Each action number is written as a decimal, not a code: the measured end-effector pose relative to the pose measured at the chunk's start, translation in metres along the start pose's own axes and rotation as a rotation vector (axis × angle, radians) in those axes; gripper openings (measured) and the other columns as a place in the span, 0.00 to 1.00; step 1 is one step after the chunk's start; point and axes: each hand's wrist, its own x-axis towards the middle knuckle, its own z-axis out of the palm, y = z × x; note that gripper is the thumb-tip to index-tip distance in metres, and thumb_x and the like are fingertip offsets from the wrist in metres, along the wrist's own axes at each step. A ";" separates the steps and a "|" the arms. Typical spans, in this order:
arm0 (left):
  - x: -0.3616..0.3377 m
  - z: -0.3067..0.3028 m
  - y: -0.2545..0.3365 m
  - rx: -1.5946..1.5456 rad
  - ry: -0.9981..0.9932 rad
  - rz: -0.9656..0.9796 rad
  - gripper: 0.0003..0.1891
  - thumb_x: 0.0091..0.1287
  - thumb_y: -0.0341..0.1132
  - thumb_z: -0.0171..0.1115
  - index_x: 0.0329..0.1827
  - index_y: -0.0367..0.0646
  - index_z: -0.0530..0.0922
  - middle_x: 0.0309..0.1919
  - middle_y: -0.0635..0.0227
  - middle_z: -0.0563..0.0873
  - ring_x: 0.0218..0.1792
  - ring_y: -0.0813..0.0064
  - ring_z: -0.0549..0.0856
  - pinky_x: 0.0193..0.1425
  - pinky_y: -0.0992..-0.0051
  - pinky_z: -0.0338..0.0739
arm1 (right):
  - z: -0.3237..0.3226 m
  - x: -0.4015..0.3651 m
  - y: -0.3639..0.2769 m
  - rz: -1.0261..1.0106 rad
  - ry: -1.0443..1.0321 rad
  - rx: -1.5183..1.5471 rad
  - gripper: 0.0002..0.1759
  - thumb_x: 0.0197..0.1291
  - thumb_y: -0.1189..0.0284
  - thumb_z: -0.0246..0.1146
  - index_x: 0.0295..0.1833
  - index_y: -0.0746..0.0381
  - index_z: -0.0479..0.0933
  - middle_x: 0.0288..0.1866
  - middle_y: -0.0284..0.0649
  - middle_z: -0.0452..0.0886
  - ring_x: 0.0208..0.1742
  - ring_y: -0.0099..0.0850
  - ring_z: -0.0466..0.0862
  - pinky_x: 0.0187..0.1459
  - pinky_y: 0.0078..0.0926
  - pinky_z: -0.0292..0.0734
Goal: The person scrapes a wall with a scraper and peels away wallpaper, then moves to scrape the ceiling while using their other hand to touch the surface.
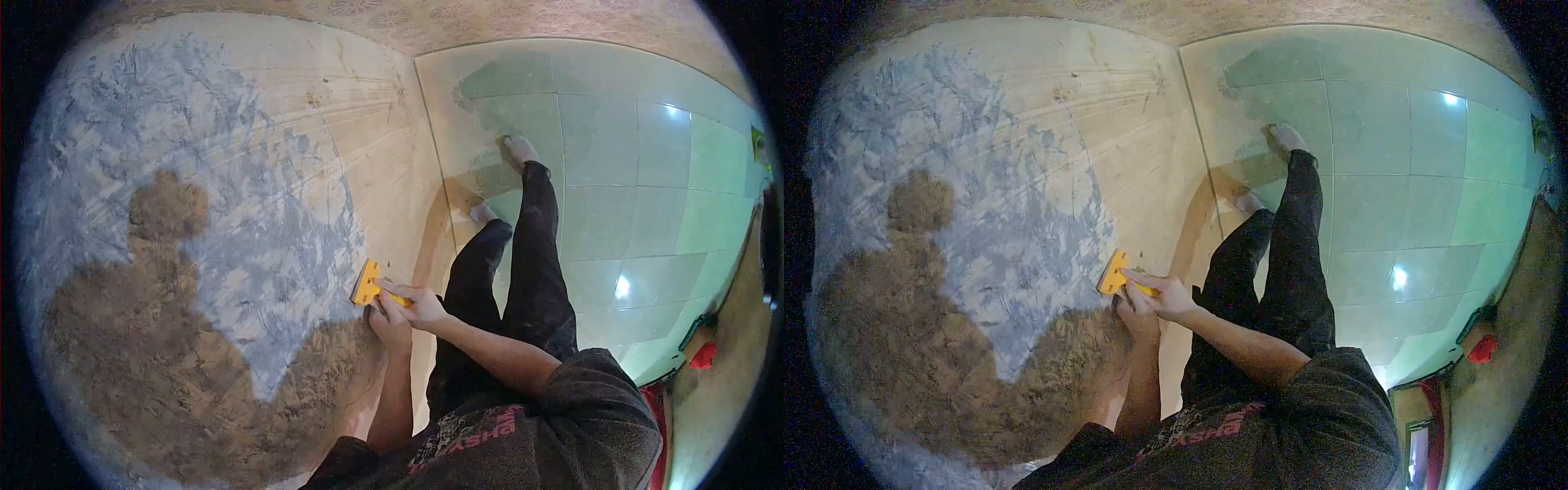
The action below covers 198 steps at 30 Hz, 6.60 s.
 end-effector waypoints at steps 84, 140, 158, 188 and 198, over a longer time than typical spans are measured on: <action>-0.051 0.000 -0.090 -0.187 0.110 0.011 0.22 0.79 0.45 0.46 0.56 0.31 0.74 0.49 0.54 0.83 0.50 0.62 0.83 0.55 0.65 0.78 | 0.008 -0.044 0.072 -0.152 -0.124 -0.078 0.23 0.67 0.63 0.67 0.66 0.49 0.78 0.56 0.44 0.86 0.53 0.36 0.88 0.56 0.27 0.81; -0.101 -0.052 -0.061 -0.024 -0.085 -0.112 0.29 0.80 0.52 0.42 0.62 0.30 0.69 0.52 0.51 0.78 0.53 0.63 0.78 0.58 0.65 0.74 | 0.025 -0.116 0.013 0.030 -0.075 0.027 0.26 0.70 0.67 0.62 0.73 0.45 0.72 0.54 0.51 0.85 0.50 0.41 0.89 0.51 0.29 0.82; -0.013 -0.008 -0.042 -0.121 0.047 0.058 0.22 0.80 0.42 0.48 0.56 0.29 0.78 0.45 0.47 0.86 0.46 0.58 0.87 0.49 0.64 0.80 | 0.007 -0.020 0.012 -0.196 -0.002 0.020 0.25 0.70 0.64 0.61 0.72 0.49 0.73 0.55 0.47 0.86 0.51 0.35 0.89 0.52 0.28 0.81; 0.034 0.026 0.053 -0.250 0.046 0.111 0.24 0.81 0.44 0.47 0.62 0.26 0.73 0.52 0.53 0.83 0.51 0.67 0.82 0.54 0.68 0.76 | -0.027 0.051 -0.049 -0.379 0.047 -0.005 0.22 0.69 0.62 0.64 0.68 0.50 0.78 0.49 0.44 0.89 0.45 0.23 0.87 0.47 0.24 0.81; -0.044 -0.027 -0.032 -0.213 0.059 0.053 0.25 0.80 0.46 0.49 0.65 0.31 0.72 0.56 0.56 0.81 0.55 0.68 0.81 0.55 0.70 0.76 | 0.019 -0.055 -0.002 -0.294 0.076 0.052 0.23 0.68 0.67 0.63 0.68 0.52 0.77 0.47 0.48 0.88 0.45 0.33 0.90 0.47 0.28 0.82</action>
